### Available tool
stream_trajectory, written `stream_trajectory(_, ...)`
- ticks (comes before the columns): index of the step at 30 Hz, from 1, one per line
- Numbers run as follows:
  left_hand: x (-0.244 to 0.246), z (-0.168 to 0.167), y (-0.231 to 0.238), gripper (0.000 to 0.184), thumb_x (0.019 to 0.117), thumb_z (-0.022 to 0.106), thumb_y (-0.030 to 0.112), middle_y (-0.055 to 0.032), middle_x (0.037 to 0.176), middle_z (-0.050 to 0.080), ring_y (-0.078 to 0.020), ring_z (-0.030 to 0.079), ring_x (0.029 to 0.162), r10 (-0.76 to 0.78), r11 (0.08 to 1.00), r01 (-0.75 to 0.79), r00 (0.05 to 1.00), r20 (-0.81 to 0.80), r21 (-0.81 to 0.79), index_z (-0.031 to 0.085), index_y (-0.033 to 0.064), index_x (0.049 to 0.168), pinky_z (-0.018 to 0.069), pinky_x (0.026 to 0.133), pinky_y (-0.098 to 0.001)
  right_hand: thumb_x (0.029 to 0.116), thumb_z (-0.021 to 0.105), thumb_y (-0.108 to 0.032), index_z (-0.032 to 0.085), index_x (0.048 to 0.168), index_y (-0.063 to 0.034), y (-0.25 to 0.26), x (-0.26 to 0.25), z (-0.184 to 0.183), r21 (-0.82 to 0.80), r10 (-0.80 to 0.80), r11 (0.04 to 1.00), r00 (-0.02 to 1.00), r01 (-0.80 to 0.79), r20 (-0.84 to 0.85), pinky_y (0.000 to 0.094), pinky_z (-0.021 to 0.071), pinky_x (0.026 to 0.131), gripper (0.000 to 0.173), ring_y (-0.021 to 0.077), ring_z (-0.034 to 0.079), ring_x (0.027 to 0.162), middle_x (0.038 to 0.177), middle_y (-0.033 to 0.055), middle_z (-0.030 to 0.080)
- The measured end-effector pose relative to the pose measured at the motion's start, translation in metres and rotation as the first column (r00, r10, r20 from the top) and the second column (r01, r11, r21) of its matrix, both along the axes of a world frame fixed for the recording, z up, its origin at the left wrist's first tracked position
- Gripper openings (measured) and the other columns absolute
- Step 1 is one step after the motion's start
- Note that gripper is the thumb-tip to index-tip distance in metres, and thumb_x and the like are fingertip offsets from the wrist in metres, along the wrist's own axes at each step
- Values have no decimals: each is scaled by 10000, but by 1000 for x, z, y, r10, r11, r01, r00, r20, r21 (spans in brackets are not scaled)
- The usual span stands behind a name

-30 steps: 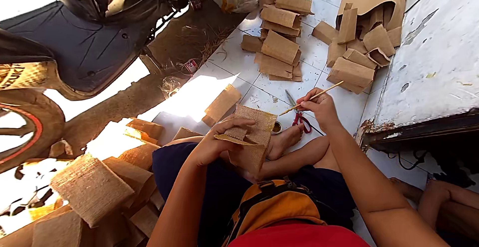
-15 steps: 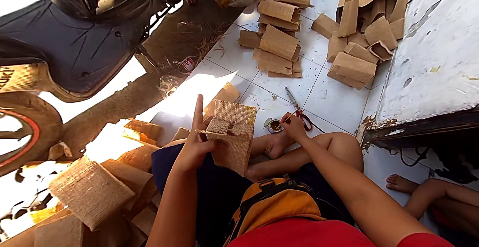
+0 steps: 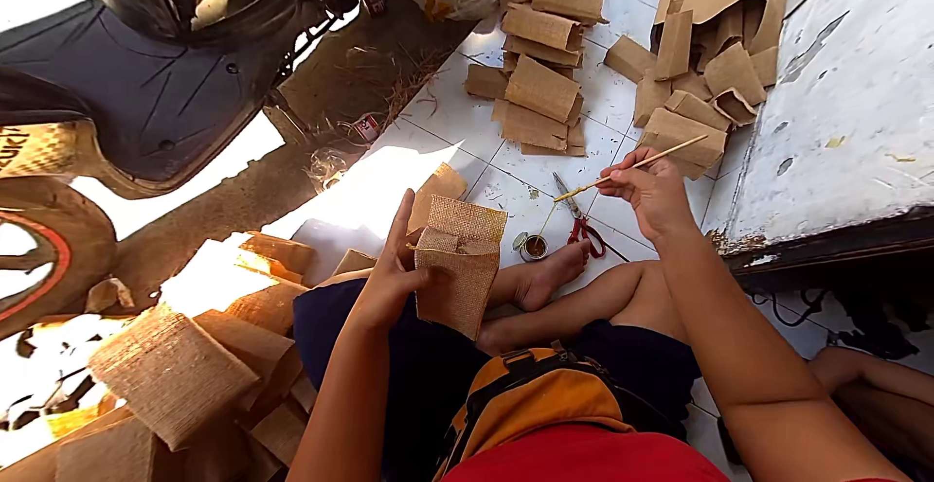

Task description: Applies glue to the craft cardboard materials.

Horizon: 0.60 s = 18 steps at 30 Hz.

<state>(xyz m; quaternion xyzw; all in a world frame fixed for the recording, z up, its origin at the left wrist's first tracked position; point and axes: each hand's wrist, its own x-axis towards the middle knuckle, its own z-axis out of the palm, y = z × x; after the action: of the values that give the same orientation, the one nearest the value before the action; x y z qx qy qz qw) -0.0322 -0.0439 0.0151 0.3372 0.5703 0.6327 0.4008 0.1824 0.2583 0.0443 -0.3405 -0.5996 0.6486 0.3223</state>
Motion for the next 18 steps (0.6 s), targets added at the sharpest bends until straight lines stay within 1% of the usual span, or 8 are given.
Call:
stream_trajectory(2,1,-1,0,1125,715,753,82,41,1237,687,-45,708,944,-2,1000,2,1000,4,-1,128,278,1629,602,786,-224,961,519,104,509,962,-78,0,-1,15,55,24,998,1000,-24,-4,300,636,746,182,134,743,746,854,25,734)
stream_trajectory(4,2,-2,-1,1110,720,745,75,49,1232,688,-36,707,934,-5,1000,5,1000,0,4,134,279,1625,603,777,-218,940,555,106,520,959,-59,-4,-6,9,85,61,994,997,-66,53,301,632,738,170,128,736,740,853,33,727)
stream_trajectory(7,3,-3,-2,1106,724,752,69,36,1236,685,-48,706,950,2,1000,-2,1000,6,20,151,295,1625,605,792,-233,920,604,70,573,996,14,-13,-16,-44,138,116,978,961,-155,252,331,611,745,99,140,709,766,896,88,715)
stream_trajectory(9,4,-3,-4,1101,728,752,71,42,1268,671,-53,697,991,-3,999,3,1000,9,32,157,303,1626,599,826,-237,922,622,36,624,1041,41,-21,-18,-95,223,148,938,890,-264,431,436,585,791,118,228,704,841,963,154,722)
stream_trajectory(11,4,-2,-5,1092,726,759,90,51,1267,670,-45,693,994,-6,1000,6,1000,13,25,169,299,1621,592,832,-229,934,636,20,657,1045,45,-34,-17,-135,261,148,906,827,-333,543,560,539,825,115,332,694,899,995,206,724)
stream_trajectory(12,4,-2,-5,1099,723,766,102,50,1264,673,-40,693,985,-6,1000,6,1000,13,17,164,290,1622,592,824,-227,942,637,13,668,1039,42,-37,-16,-146,252,138,909,809,-333,571,572,531,857,106,340,694,930,1006,203,725)
stream_trajectory(15,3,-1,-5,1105,715,779,107,36,1244,682,-47,700,963,-9,1000,9,1000,23,21,169,265,1622,600,808,-236,939,647,31,651,1029,36,-36,-13,-151,191,102,955,856,-227,507,521,532,888,90,285,709,953,1029,172,743)
stream_trajectory(18,3,-4,0,1107,706,771,65,16,1214,696,-66,710,946,-9,1000,8,998,56,16,181,266,1620,610,793,-252,964,615,55,583,1064,17,-25,-5,-113,18,88,995,942,-99,325,350,592,793,112,172,721,877,1037,125,732)
